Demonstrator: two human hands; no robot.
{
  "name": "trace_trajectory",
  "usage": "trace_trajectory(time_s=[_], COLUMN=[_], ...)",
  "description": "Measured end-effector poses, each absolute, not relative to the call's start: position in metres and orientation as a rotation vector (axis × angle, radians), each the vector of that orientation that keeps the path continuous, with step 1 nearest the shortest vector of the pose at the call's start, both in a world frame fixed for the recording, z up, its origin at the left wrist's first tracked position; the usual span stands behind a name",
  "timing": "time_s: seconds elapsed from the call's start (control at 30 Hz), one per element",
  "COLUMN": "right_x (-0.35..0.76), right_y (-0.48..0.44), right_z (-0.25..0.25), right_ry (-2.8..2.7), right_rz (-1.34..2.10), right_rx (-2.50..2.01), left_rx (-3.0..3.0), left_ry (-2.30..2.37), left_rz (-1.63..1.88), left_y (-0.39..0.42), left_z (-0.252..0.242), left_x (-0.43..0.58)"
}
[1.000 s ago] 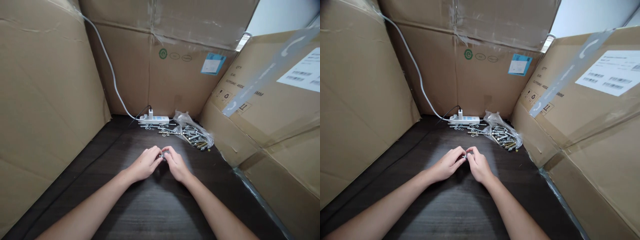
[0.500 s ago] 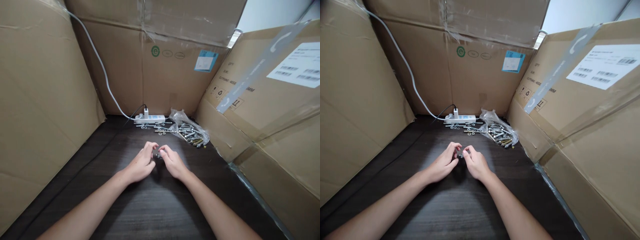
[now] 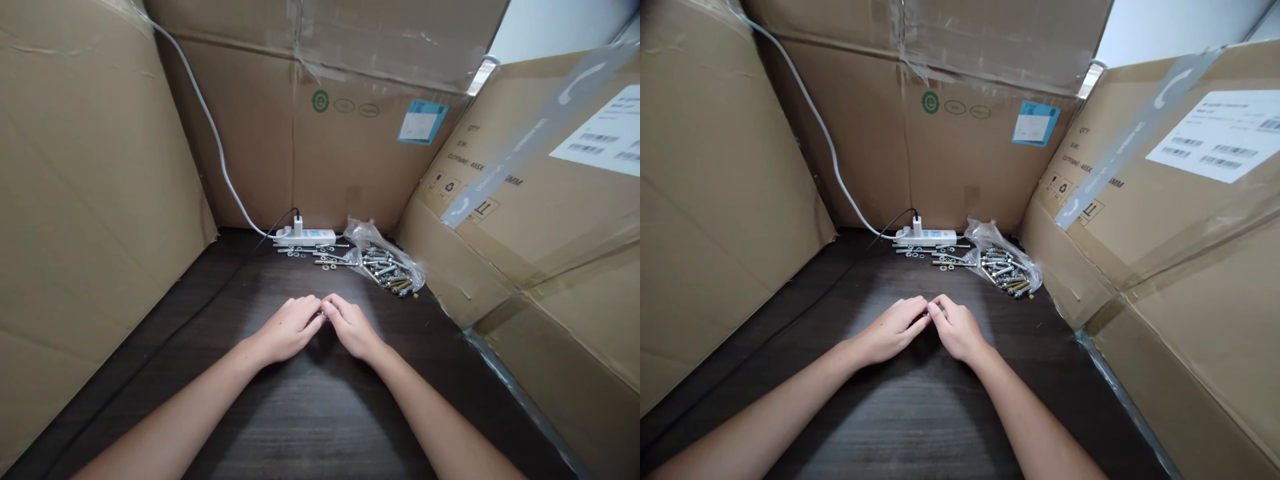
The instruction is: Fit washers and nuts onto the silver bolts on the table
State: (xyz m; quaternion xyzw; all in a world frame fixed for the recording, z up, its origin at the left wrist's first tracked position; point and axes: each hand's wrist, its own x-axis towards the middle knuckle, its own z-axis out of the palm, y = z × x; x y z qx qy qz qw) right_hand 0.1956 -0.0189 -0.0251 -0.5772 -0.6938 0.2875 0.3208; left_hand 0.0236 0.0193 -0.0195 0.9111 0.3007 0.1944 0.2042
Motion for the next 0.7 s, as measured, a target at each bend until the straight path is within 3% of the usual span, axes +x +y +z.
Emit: trace_trajectory(time_s=[0.53, 0.7], right_x=[0.194, 0.216], right_y=[-0.018, -0.013], right_z=[-0.026, 0.003], right_ry=[-1.799, -1.747], right_rz=[0.748, 0.565], right_rx=[-1.442, -1.412], left_rx=[2.484, 2.34], left_ry=[0.865, 0.943], left_rz=[0.748, 0.902], left_y=[0.022, 0.026], left_z=[-0.016, -0.019], left_x=[0.022, 0.022])
